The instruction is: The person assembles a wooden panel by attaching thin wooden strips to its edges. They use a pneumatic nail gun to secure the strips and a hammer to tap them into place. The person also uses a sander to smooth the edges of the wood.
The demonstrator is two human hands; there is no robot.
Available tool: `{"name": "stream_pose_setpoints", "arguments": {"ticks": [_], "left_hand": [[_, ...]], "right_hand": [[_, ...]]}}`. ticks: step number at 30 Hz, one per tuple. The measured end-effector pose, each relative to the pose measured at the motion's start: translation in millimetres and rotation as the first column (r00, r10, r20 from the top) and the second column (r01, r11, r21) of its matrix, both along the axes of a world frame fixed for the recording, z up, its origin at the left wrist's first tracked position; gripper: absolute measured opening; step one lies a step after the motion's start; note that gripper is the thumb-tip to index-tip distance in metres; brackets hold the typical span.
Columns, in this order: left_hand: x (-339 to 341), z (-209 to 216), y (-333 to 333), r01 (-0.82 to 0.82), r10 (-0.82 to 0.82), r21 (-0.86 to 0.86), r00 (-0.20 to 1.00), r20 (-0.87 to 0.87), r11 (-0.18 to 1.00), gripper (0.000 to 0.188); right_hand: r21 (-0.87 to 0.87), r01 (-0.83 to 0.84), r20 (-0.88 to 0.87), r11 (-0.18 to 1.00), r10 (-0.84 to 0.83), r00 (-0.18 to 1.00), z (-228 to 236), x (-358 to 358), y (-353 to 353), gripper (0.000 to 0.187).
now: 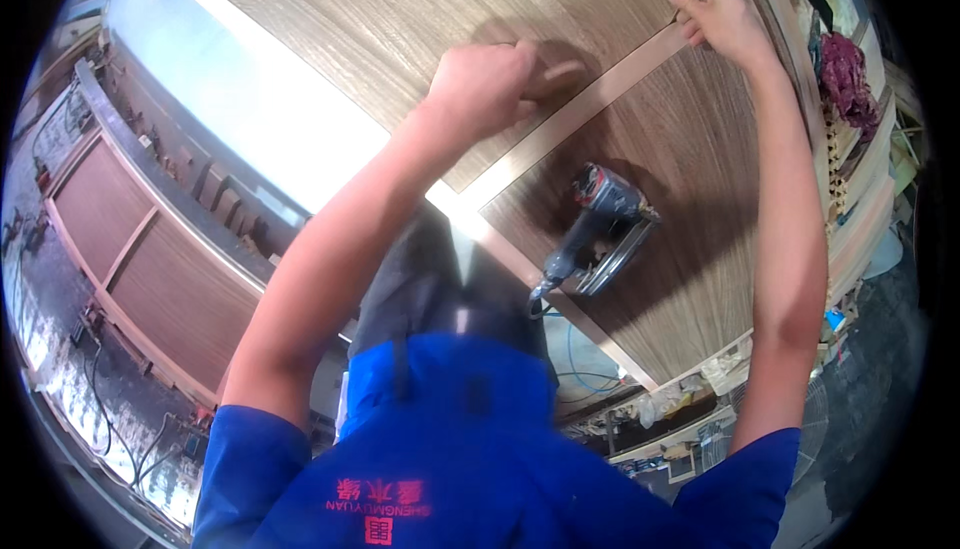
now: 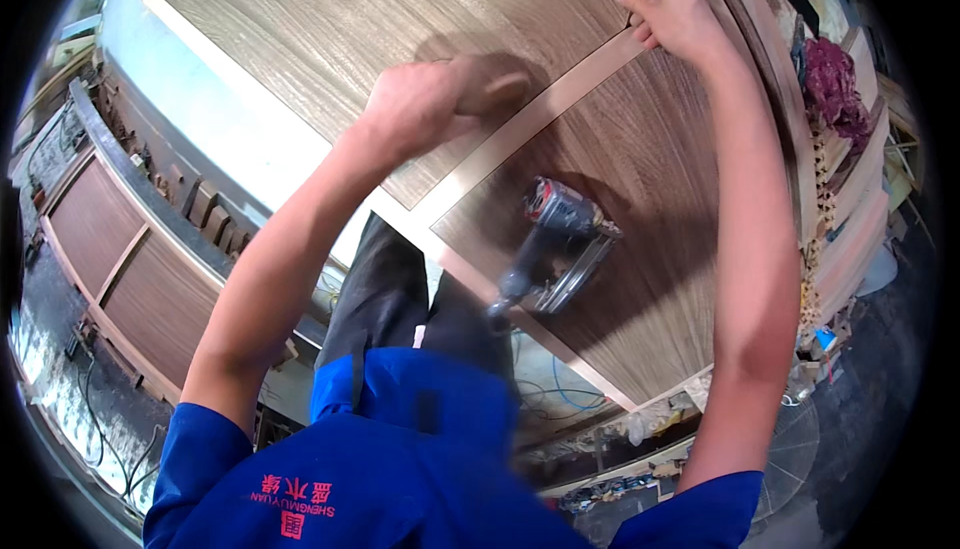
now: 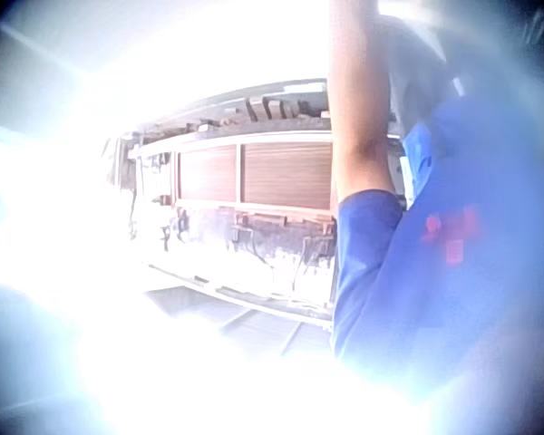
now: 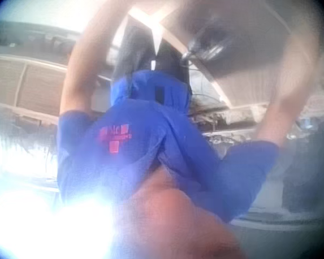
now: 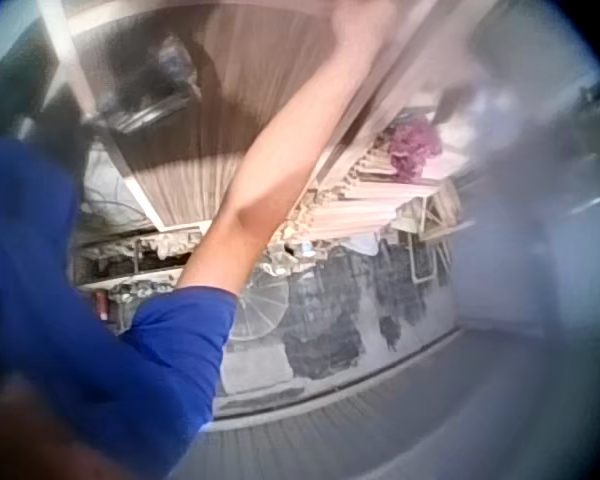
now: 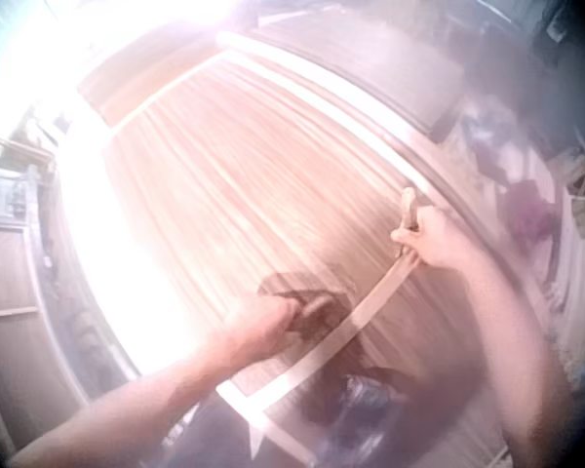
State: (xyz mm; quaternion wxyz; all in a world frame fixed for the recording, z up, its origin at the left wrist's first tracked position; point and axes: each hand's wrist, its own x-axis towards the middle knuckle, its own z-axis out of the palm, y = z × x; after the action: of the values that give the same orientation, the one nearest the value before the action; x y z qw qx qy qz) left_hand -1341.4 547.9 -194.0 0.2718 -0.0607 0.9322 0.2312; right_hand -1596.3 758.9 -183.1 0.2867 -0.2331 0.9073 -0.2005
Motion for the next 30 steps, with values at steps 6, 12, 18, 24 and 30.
{"name": "stream_pose_setpoints", "arguments": {"ticks": [6, 12, 18, 24, 30], "left_hand": [[30, 31, -28, -0.461, 0.556, 0.333, 0.776, -0.298, 0.822, 0.044], [98, 17, 14, -0.58, 0.734, 0.507, 0.657, -0.17, 0.637, 0.021], [137, 4, 53, -0.463, 0.617, 0.439, 0.716, -0.327, 0.77, 0.016], [136, 7, 66, -0.343, 0.362, 0.123, 0.832, -0.42, 0.931, 0.031], [142, -1, 69, -0.37, 0.4, 0.153, 0.828, -0.393, 0.917, 0.04]], "right_hand": [[-0.034, -0.043, 0.007, 0.998, 0.043, 0.999, -18, -11, 2, 0.045], [-0.093, -0.065, -0.036, 0.994, 0.062, 0.997, -17, -2, 4, 0.045], [-0.022, -0.04, -0.019, 0.999, 0.039, 0.999, -13, -2, 0, 0.045], [-0.061, -0.052, 0.041, 0.997, 0.055, 0.998, -18, -12, 2, 0.043], [-0.068, -0.054, 0.032, 0.996, 0.056, 0.998, -13, -6, 2, 0.041]]}}
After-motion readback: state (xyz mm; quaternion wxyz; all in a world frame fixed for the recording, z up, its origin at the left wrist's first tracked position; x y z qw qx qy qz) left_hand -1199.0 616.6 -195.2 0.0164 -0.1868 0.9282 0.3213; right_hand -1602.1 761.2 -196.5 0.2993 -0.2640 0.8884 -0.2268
